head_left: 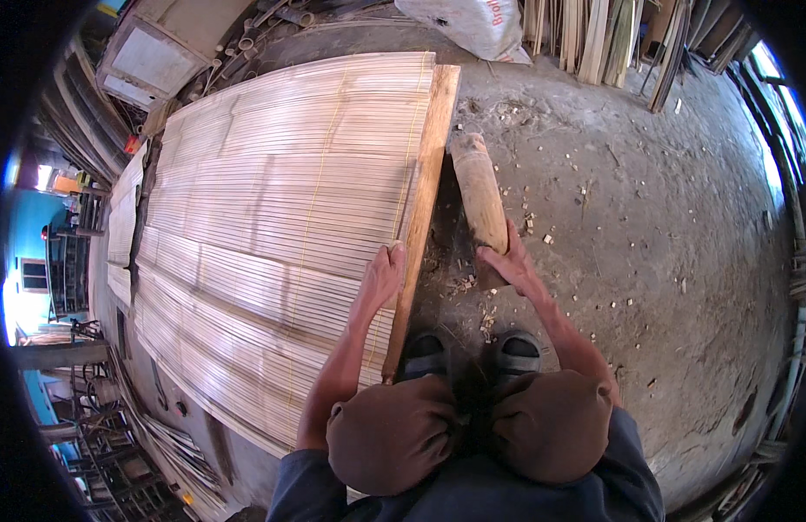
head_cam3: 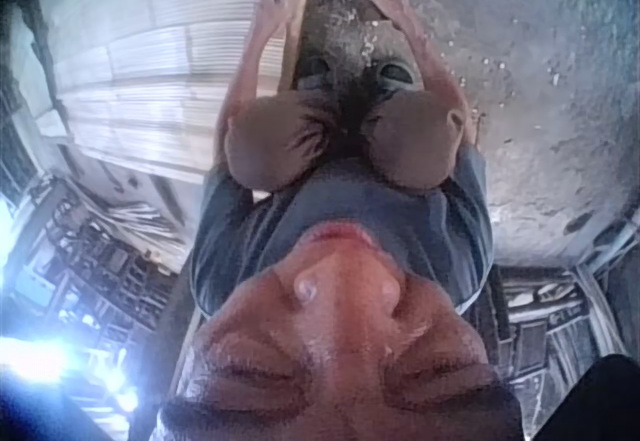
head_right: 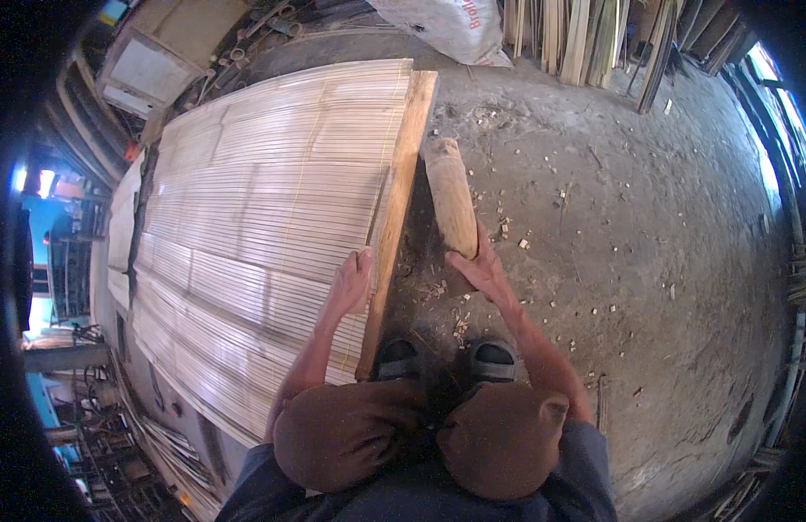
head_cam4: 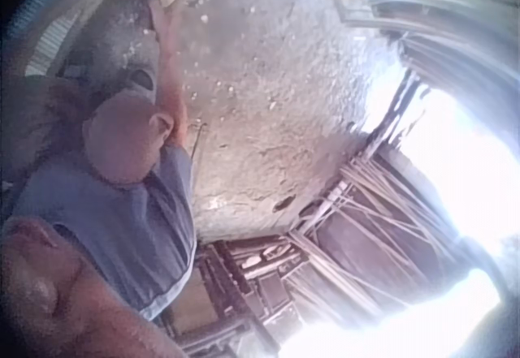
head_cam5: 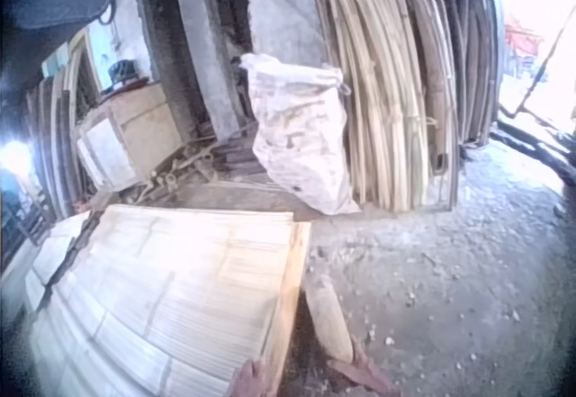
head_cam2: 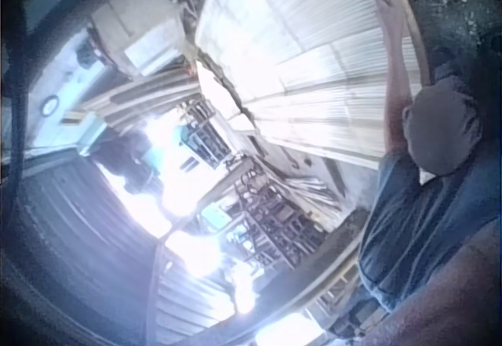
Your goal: The person repeatedly strikes the edge of a large bamboo mat with a wooden mallet to flatten or secure it. The person occasionally repositions the mat and uses a knife to adjust the edge before continuing to hammer.
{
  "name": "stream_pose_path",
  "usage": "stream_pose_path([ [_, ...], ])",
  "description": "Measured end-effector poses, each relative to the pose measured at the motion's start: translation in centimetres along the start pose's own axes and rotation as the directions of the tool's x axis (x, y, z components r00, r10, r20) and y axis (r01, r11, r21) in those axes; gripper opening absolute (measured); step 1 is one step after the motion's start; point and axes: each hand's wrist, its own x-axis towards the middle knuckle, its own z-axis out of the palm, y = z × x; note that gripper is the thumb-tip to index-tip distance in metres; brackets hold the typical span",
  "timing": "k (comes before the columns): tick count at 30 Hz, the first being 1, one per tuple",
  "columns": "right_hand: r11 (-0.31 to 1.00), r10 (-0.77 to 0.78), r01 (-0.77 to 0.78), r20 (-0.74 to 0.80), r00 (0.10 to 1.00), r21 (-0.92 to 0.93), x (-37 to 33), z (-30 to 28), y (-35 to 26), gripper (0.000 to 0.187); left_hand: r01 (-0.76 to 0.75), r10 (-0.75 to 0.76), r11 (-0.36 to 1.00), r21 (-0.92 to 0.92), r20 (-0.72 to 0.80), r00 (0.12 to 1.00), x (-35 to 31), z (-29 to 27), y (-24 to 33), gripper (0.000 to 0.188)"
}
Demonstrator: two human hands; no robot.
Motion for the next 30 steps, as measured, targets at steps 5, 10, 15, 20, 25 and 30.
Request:
stream_pose_path([
  [5,0.937,-0.326,0.31,-0.084,0.942,-0.16,1.7,-1.8,-3.9,0.099,-0.142,0.146,0.989,-0.045,0.115,0.983,1.3,0.1,-0.9,0.054],
  [10,0.863,-0.488,0.457,-0.12,0.865,-0.214,2.7,-2.1,-17.4,0.098,-0.122,0.122,0.992,0.012,0.002,0.993,2.0,0.2,-2.5,0.058],
  [15,0.771,-0.632,0.631,-0.222,0.743,-0.085,1.7,-3.6,-24.6,0.1,0.194,-0.163,0.955,-0.225,0.151,0.975,0.7,-0.8,2.3,0.064],
  [20,0.58,-0.801,0.763,-0.366,0.473,-0.285,0.8,-5.1,-30.4,0.101,0.221,-0.188,0.956,-0.192,0.177,0.966,0.9,-1.1,2.3,0.049],
  [25,0.186,-0.953,0.743,-0.302,-0.023,-0.643,2.8,-6.2,-34.1,0.104,-0.128,0.114,0.989,0.078,0.164,0.98,1.1,-0.7,-1.8,0.025],
  [30,0.244,-0.97,0.402,-0.231,0.082,-0.883,8.9,-8.8,-23.2,0.105,-0.207,0.173,0.964,0.166,0.199,0.965,2.5,-0.1,-2.3,0.032],
])
